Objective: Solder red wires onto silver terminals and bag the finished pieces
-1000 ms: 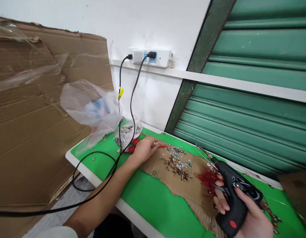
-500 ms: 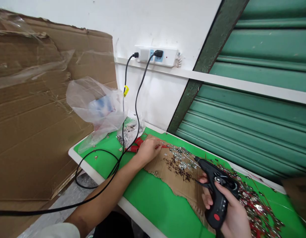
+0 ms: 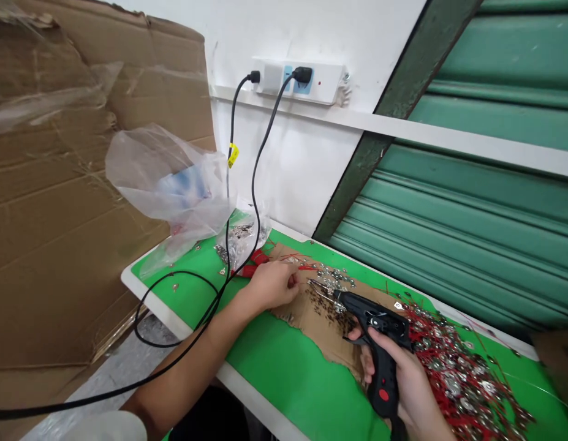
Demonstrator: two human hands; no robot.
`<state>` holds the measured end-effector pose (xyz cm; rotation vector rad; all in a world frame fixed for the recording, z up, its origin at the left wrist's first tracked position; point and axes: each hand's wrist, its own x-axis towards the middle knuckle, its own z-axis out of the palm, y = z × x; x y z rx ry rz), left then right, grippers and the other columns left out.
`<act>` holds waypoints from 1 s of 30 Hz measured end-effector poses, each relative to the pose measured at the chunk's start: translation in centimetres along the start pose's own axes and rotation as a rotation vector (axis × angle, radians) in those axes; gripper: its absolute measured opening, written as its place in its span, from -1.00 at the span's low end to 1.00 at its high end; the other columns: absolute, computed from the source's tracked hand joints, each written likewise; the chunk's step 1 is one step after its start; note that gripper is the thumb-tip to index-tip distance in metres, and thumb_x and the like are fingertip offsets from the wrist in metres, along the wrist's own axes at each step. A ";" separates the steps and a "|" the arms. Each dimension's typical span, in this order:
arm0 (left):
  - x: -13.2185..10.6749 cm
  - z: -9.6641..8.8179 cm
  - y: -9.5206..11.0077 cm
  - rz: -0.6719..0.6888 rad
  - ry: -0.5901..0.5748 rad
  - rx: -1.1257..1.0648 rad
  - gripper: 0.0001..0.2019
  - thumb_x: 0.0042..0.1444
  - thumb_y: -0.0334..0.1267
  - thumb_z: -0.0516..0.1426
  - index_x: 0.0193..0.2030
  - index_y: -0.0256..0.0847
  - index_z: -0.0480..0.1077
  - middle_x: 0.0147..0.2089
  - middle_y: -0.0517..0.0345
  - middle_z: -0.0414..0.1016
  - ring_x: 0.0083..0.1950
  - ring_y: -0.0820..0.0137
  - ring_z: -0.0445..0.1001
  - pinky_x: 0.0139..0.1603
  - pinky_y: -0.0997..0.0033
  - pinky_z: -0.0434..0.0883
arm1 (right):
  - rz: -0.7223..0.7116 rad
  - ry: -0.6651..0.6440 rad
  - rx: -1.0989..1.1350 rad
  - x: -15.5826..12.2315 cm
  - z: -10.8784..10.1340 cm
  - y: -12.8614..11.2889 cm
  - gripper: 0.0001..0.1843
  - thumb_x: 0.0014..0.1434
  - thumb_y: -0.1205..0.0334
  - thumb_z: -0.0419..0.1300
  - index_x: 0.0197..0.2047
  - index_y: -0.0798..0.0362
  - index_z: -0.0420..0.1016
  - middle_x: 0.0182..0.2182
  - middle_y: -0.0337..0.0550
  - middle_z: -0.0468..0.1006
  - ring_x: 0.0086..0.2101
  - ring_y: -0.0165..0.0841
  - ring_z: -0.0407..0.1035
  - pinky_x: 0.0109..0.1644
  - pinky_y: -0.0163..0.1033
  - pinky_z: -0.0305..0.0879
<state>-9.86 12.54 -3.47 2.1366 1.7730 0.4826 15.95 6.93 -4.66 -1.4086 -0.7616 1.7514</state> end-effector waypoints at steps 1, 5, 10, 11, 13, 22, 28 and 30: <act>0.0 0.1 0.0 -0.003 -0.013 0.016 -0.87 0.08 -0.20 0.11 -0.39 -0.11 0.46 -0.36 0.16 0.55 -0.31 0.31 0.49 -0.28 0.40 0.38 | -0.002 0.011 -0.016 0.0 0.1 0.0 -0.56 -0.06 -0.14 0.37 -0.36 0.12 0.60 -0.74 -0.26 0.31 -0.74 -0.43 0.19 -0.68 -0.34 0.08; 0.0 0.4 -0.1 -0.001 -0.033 0.034 -0.86 0.08 -0.18 0.11 -0.36 -0.11 0.47 -0.32 0.13 0.57 -0.28 0.29 0.51 -0.28 0.41 0.38 | 0.007 0.031 -0.056 -0.4 0.7 -0.4 -0.57 -0.03 -0.12 0.36 -0.38 0.14 0.60 -0.74 -0.26 0.30 -0.73 -0.44 0.21 -0.65 -0.35 0.08; 0.1 0.7 -0.1 -0.010 -0.025 0.018 -0.87 0.07 -0.18 0.11 -0.36 -0.08 0.47 -0.30 0.17 0.57 -0.26 0.29 0.52 -0.26 0.40 0.40 | 0.020 0.032 -0.044 -0.9 1.1 -0.8 -0.61 0.00 -0.09 0.35 -0.40 0.13 0.61 -0.73 -0.25 0.31 -0.72 -0.46 0.21 -0.62 -0.36 0.11; 0.1 0.8 -0.2 -0.016 -0.024 0.018 -0.87 0.07 -0.18 0.11 -0.36 -0.08 0.47 -0.31 0.17 0.57 -0.26 0.29 0.51 -0.25 0.40 0.40 | 0.023 0.035 -0.043 -0.9 1.1 -0.8 -0.61 0.00 -0.08 0.35 -0.40 0.13 0.61 -0.73 -0.25 0.31 -0.71 -0.46 0.21 -0.62 -0.36 0.11; 0.2 0.9 -0.3 -0.024 -0.025 0.021 -0.86 0.08 -0.16 0.11 -0.35 -0.09 0.48 -0.32 0.16 0.56 -0.27 0.29 0.51 -0.25 0.40 0.40 | 0.031 0.038 -0.041 -0.8 1.0 -0.8 -0.62 0.00 -0.08 0.35 -0.40 0.13 0.61 -0.73 -0.25 0.32 -0.71 -0.46 0.21 -0.62 -0.36 0.12; 0.4 1.0 -0.3 -0.029 -0.036 0.028 -0.83 0.09 -0.14 0.11 -0.31 -0.12 0.49 -0.33 0.13 0.56 -0.29 0.31 0.50 -0.26 0.41 0.41 | 0.039 0.047 -0.058 -0.8 1.0 -0.8 -0.61 0.00 -0.08 0.34 -0.39 0.14 0.61 -0.73 -0.22 0.33 -0.70 -0.42 0.24 -0.62 -0.34 0.10; 0.4 0.9 -0.1 -0.031 -0.050 0.042 -0.81 0.11 -0.11 0.09 -0.29 -0.12 0.48 -0.26 0.14 0.59 -0.27 0.32 0.51 -0.24 0.41 0.43 | 0.052 0.051 -0.054 -0.6 0.7 -0.5 -0.62 -0.01 -0.08 0.35 -0.40 0.12 0.59 -0.73 -0.22 0.33 -0.70 -0.42 0.24 -0.60 -0.33 0.12; 0.4 0.9 0.0 -0.038 -0.056 0.049 -0.79 0.12 -0.09 0.08 -0.28 -0.12 0.47 -0.25 0.15 0.59 -0.26 0.33 0.52 -0.25 0.42 0.44 | 0.071 0.072 -0.064 -0.1 0.2 -0.1 -0.60 -0.07 -0.11 0.38 -0.42 0.11 0.58 -0.74 -0.22 0.33 -0.71 -0.40 0.23 -0.62 -0.33 0.12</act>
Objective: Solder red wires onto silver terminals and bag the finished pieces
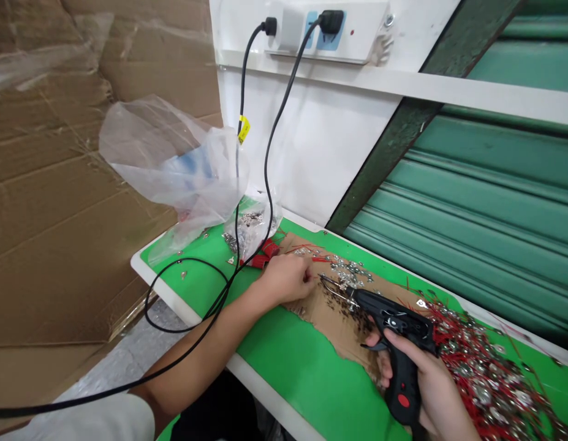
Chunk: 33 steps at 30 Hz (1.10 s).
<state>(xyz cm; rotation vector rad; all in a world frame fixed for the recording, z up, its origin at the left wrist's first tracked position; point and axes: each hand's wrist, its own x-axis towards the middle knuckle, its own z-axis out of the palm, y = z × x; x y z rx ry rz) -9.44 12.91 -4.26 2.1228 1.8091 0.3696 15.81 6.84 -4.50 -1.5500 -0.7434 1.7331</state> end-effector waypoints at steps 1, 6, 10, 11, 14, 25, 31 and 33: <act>0.0 0.0 0.1 -0.002 -0.004 0.002 -0.79 0.12 -0.09 0.08 -0.27 -0.11 0.47 -0.24 0.15 0.59 -0.24 0.33 0.52 -0.24 0.43 0.44 | 0.006 0.006 -0.005 0.3 -0.2 0.2 -0.58 -0.10 -0.12 0.38 -0.43 0.11 0.57 -0.75 -0.22 0.32 -0.71 -0.40 0.22 -0.63 -0.32 0.11; 0.0 -0.1 0.3 -0.012 -0.002 -0.001 -0.81 0.14 -0.11 0.09 -0.26 -0.13 0.47 -0.20 0.15 0.59 -0.21 0.36 0.53 -0.21 0.45 0.44 | 0.003 0.008 -0.025 0.9 -0.7 0.7 -0.54 -0.13 -0.16 0.39 -0.45 0.11 0.58 -0.76 -0.21 0.32 -0.73 -0.39 0.22 -0.64 -0.31 0.11; 0.1 0.0 0.3 -0.021 0.003 -0.032 -0.82 0.13 -0.12 0.10 -0.30 -0.12 0.46 -0.25 0.18 0.59 -0.23 0.36 0.53 -0.25 0.46 0.43 | 0.029 0.012 -0.024 0.3 -0.1 -0.1 -0.54 -0.13 -0.17 0.39 -0.45 0.12 0.59 -0.75 -0.20 0.34 -0.71 -0.40 0.26 -0.63 -0.33 0.13; 0.1 0.0 0.2 -0.019 0.006 -0.042 -0.83 0.13 -0.12 0.10 -0.30 -0.12 0.46 -0.25 0.18 0.59 -0.23 0.36 0.53 -0.26 0.46 0.42 | 0.036 0.011 -0.022 0.0 0.1 -0.4 -0.55 -0.12 -0.15 0.39 -0.45 0.12 0.59 -0.74 -0.21 0.35 -0.71 -0.40 0.26 -0.62 -0.34 0.14; 0.2 0.1 0.1 -0.023 0.003 -0.054 -0.82 0.12 -0.12 0.11 -0.31 -0.13 0.47 -0.27 0.15 0.58 -0.24 0.36 0.52 -0.25 0.46 0.42 | 0.069 0.009 -0.016 -0.5 0.5 -1.0 -0.58 -0.10 -0.13 0.39 -0.48 0.11 0.58 -0.73 -0.21 0.36 -0.71 -0.43 0.27 -0.62 -0.37 0.14; 0.3 0.4 -0.1 -0.005 0.013 -0.079 -0.83 0.10 -0.13 0.11 -0.31 -0.13 0.47 -0.32 0.16 0.57 -0.27 0.36 0.51 -0.26 0.46 0.41 | 0.103 -0.076 0.053 -0.5 0.3 -1.4 -0.61 0.02 -0.05 0.34 -0.26 0.13 0.64 -0.72 -0.27 0.32 -0.72 -0.46 0.24 -0.66 -0.39 0.14; 0.3 0.2 -0.2 -0.014 0.003 -0.118 -0.82 0.10 -0.12 0.12 -0.33 -0.15 0.47 -0.34 0.16 0.57 -0.28 0.38 0.50 -0.28 0.48 0.38 | 0.157 -0.076 0.056 0.0 -0.1 -1.3 -0.57 -0.07 -0.08 0.39 -0.27 0.10 0.64 -0.74 -0.27 0.32 -0.73 -0.45 0.21 -0.68 -0.38 0.16; 0.3 0.3 -0.2 -0.002 0.009 -0.135 -0.80 0.10 -0.10 0.11 -0.34 -0.14 0.47 -0.34 0.17 0.57 -0.29 0.38 0.50 -0.30 0.48 0.37 | 0.171 -0.046 0.056 0.1 0.0 -1.4 -0.55 -0.16 -0.09 0.43 -0.31 0.09 0.64 -0.75 -0.27 0.32 -0.74 -0.45 0.20 -0.69 -0.38 0.15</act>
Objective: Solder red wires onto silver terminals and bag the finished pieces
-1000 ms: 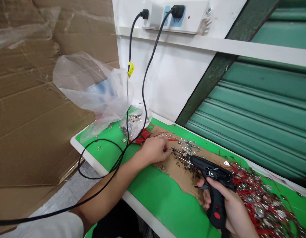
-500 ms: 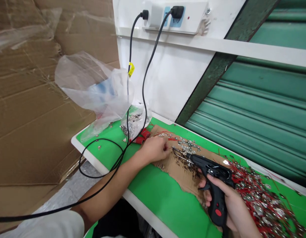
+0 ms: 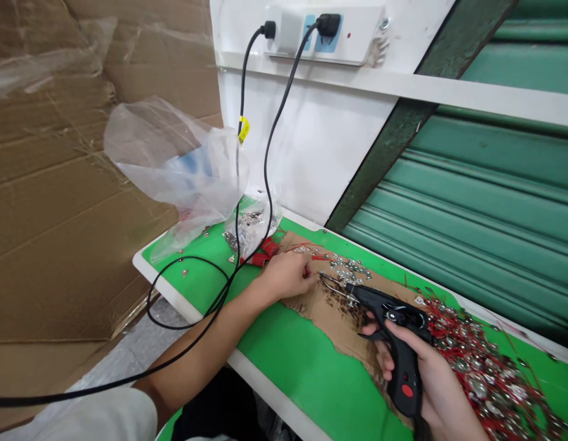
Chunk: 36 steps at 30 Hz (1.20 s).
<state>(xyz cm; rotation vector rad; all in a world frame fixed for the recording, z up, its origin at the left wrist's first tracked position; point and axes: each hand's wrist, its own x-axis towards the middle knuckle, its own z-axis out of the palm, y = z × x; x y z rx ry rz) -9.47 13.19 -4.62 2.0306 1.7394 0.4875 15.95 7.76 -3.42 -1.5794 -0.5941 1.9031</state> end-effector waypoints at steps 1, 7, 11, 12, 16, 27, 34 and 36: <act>0.0 0.0 0.0 0.005 0.002 -0.005 -0.80 0.10 -0.09 0.11 -0.35 -0.14 0.46 -0.34 0.17 0.57 -0.30 0.38 0.50 -0.31 0.48 0.36 | 0.003 0.019 0.000 0.0 0.1 -0.1 -0.55 -0.21 -0.09 0.44 -0.34 0.09 0.64 -0.76 -0.26 0.32 -0.74 -0.44 0.20 -0.70 -0.37 0.14; 0.1 0.4 -0.3 0.006 0.016 0.002 -0.84 0.09 -0.14 0.12 -0.38 -0.15 0.44 -0.37 0.19 0.56 -0.33 0.40 0.49 -0.34 0.48 0.33 | 0.016 0.081 -0.010 -0.5 0.9 -0.6 -0.56 -0.32 -0.08 0.46 -0.49 0.11 0.58 -0.78 -0.23 0.30 -0.75 -0.43 0.20 -0.73 -0.37 0.11; 0.1 0.3 -0.3 0.019 0.012 -0.007 -0.83 0.10 -0.13 0.12 -0.37 -0.15 0.44 -0.37 0.20 0.56 -0.34 0.40 0.48 -0.34 0.47 0.33 | 0.000 0.036 -0.007 -0.5 0.6 -0.5 -0.58 -0.25 -0.07 0.45 -0.41 0.10 0.60 -0.77 -0.26 0.31 -0.75 -0.44 0.19 -0.72 -0.38 0.12; 0.1 0.2 -0.3 0.021 0.012 -0.009 -0.83 0.10 -0.13 0.12 -0.37 -0.14 0.44 -0.37 0.20 0.55 -0.35 0.40 0.48 -0.34 0.47 0.34 | -0.003 0.012 0.000 -0.4 0.5 -0.4 -0.58 -0.22 -0.06 0.44 -0.38 0.09 0.62 -0.77 -0.27 0.30 -0.75 -0.45 0.19 -0.71 -0.39 0.12; 0.1 0.1 -0.3 0.011 0.010 -0.014 -0.83 0.09 -0.11 0.13 -0.38 -0.14 0.44 -0.37 0.20 0.56 -0.33 0.39 0.48 -0.32 0.47 0.34 | -0.009 -0.045 0.035 -0.3 0.3 0.0 -0.60 -0.11 -0.05 0.39 -0.30 0.09 0.63 -0.75 -0.27 0.31 -0.74 -0.46 0.20 -0.69 -0.40 0.11; 0.1 0.2 -0.3 0.032 0.017 -0.006 -0.81 0.11 -0.11 0.12 -0.37 -0.16 0.46 -0.35 0.16 0.58 -0.34 0.39 0.49 -0.35 0.48 0.33 | -0.054 -0.080 0.053 -0.2 0.1 0.1 -0.62 -0.03 -0.05 0.36 -0.30 0.12 0.64 -0.75 -0.24 0.31 -0.73 -0.44 0.21 -0.67 -0.37 0.15; 0.2 0.3 -0.4 0.023 0.016 0.010 -0.84 0.09 -0.14 0.12 -0.35 -0.14 0.46 -0.34 0.19 0.58 -0.34 0.40 0.49 -0.34 0.48 0.33 | -0.096 -0.019 0.051 0.6 -0.5 0.8 -0.59 -0.05 -0.07 0.36 -0.28 0.12 0.63 -0.75 -0.25 0.29 -0.74 -0.45 0.17 -0.73 -0.39 0.07; 0.2 0.4 -0.4 0.021 0.013 0.013 -0.85 0.08 -0.16 0.12 -0.34 -0.14 0.47 -0.34 0.19 0.58 -0.33 0.40 0.49 -0.33 0.48 0.34 | -0.085 -0.020 0.062 0.7 -0.6 0.8 -0.60 -0.04 -0.06 0.35 -0.29 0.12 0.63 -0.76 -0.25 0.28 -0.74 -0.45 0.16 -0.73 -0.39 0.05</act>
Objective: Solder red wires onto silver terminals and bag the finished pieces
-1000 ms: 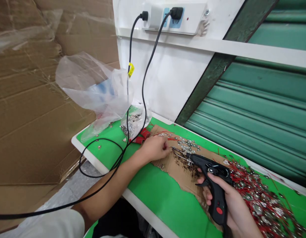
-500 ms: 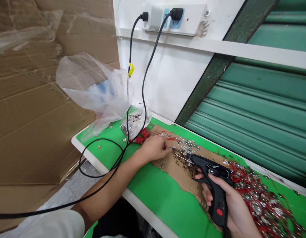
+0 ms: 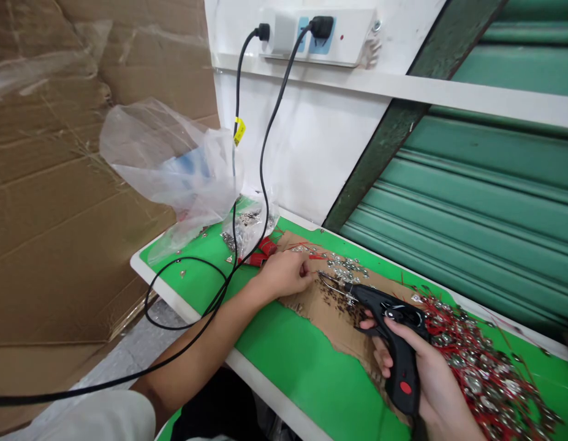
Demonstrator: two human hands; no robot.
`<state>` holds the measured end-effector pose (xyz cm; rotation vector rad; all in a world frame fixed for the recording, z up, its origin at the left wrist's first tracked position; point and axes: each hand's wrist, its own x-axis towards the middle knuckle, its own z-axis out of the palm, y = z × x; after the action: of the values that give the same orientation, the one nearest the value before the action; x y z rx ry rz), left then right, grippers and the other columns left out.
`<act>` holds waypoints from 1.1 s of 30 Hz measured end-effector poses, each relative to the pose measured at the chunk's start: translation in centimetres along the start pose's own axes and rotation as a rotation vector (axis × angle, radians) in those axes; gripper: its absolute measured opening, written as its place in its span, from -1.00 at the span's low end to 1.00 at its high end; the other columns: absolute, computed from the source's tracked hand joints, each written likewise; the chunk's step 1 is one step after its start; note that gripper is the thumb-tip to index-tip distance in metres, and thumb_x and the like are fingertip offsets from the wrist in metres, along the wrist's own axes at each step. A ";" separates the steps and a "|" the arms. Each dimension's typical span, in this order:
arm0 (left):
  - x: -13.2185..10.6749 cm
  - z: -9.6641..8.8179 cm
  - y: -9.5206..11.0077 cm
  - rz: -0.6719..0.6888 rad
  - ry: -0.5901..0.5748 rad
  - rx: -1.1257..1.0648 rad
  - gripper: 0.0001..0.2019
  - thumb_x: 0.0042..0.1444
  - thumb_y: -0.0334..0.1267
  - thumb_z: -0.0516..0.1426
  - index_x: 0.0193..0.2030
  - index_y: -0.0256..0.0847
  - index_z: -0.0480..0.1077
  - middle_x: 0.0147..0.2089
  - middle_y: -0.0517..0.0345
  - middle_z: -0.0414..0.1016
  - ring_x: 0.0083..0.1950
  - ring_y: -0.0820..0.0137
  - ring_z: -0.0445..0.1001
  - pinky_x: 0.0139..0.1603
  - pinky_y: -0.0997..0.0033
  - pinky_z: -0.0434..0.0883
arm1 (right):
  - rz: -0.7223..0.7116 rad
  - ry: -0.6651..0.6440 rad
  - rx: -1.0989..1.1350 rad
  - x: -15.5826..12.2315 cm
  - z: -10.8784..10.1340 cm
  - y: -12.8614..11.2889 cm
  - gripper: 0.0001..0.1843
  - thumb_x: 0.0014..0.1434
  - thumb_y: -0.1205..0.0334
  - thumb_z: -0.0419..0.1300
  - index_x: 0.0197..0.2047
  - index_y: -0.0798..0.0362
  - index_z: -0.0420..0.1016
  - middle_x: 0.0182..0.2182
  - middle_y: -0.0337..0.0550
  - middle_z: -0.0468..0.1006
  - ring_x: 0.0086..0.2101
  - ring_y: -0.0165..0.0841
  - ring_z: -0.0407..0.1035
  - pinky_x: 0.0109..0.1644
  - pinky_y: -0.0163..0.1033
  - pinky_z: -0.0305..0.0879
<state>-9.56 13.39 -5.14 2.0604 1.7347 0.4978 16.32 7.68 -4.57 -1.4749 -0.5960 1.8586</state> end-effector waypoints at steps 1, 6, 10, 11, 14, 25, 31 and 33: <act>0.0 0.0 0.0 0.000 0.000 -0.001 -0.85 0.08 -0.15 0.13 -0.35 -0.14 0.46 -0.34 0.19 0.57 -0.34 0.40 0.49 -0.34 0.48 0.34 | 0.006 0.001 0.007 0.0 0.0 0.0 -0.61 -0.04 -0.05 0.35 -0.30 0.12 0.63 -0.76 -0.26 0.27 -0.74 -0.46 0.16 -0.73 -0.40 0.04; 0.0 -0.2 0.3 -0.022 -0.009 0.007 -0.82 0.10 -0.10 0.14 -0.36 -0.14 0.46 -0.34 0.18 0.57 -0.32 0.40 0.49 -0.33 0.47 0.35 | 0.011 0.035 0.030 0.0 0.0 -0.2 -0.64 -0.04 0.00 0.37 -0.27 0.12 0.63 -0.72 -0.25 0.31 -0.72 -0.48 0.15 -0.71 -0.42 0.10; 0.0 -0.3 0.4 -0.021 -0.018 0.021 -0.85 0.11 -0.14 0.13 -0.34 -0.14 0.46 -0.33 0.18 0.57 -0.31 0.40 0.50 -0.33 0.49 0.36 | -0.017 0.064 0.045 0.1 0.0 -0.1 -0.57 -0.08 0.04 0.41 -0.17 0.11 0.62 -0.62 -0.20 0.45 -0.70 -0.48 0.15 -0.73 -0.40 0.11; 0.0 -0.3 0.4 -0.018 -0.018 0.024 -0.85 0.11 -0.15 0.13 -0.34 -0.14 0.46 -0.33 0.18 0.58 -0.31 0.40 0.51 -0.33 0.49 0.36 | -0.015 0.066 0.046 0.1 -0.1 -0.1 -0.55 -0.08 0.04 0.41 -0.15 0.11 0.61 -0.64 -0.21 0.43 -0.71 -0.48 0.14 -0.74 -0.40 0.09; 0.1 -0.2 0.4 -0.014 -0.010 0.024 -0.86 0.10 -0.14 0.13 -0.35 -0.13 0.45 -0.33 0.19 0.58 -0.31 0.39 0.51 -0.32 0.49 0.36 | -0.005 0.061 0.056 0.2 -0.2 0.1 -0.54 -0.07 0.04 0.40 -0.11 0.09 0.60 -0.75 -0.30 0.28 -0.73 -0.45 0.12 -0.75 -0.40 0.06; 0.2 -0.4 0.6 -0.033 -0.024 0.028 -0.77 0.12 -0.05 0.13 -0.32 -0.16 0.47 -0.29 0.15 0.58 -0.24 0.37 0.52 -0.24 0.47 0.41 | 0.055 -0.002 0.040 -0.6 0.3 -0.4 -0.62 -0.09 -0.04 0.39 -0.31 0.09 0.63 -0.76 -0.26 0.27 -0.74 -0.44 0.14 -0.72 -0.37 0.08; 0.2 -0.2 0.4 -0.004 0.003 0.034 -0.79 0.11 -0.06 0.12 -0.36 -0.13 0.44 -0.32 0.19 0.58 -0.26 0.36 0.52 -0.30 0.46 0.38 | 0.047 0.008 0.050 -0.7 0.3 -0.4 -0.61 -0.11 -0.05 0.40 -0.31 0.09 0.64 -0.76 -0.25 0.28 -0.73 -0.44 0.14 -0.73 -0.37 0.10; 0.2 -0.1 0.4 -0.001 0.006 0.034 -0.81 0.11 -0.08 0.12 -0.36 -0.13 0.44 -0.32 0.19 0.57 -0.26 0.36 0.52 -0.30 0.46 0.38 | 0.039 0.019 0.053 -0.4 0.0 -0.1 -0.61 -0.09 -0.06 0.39 -0.30 0.08 0.64 -0.75 -0.26 0.27 -0.74 -0.45 0.13 -0.74 -0.38 0.07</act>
<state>-9.28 13.59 -4.81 2.0830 1.7595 0.4780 16.37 7.44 -4.21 -1.4772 -0.5086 1.8742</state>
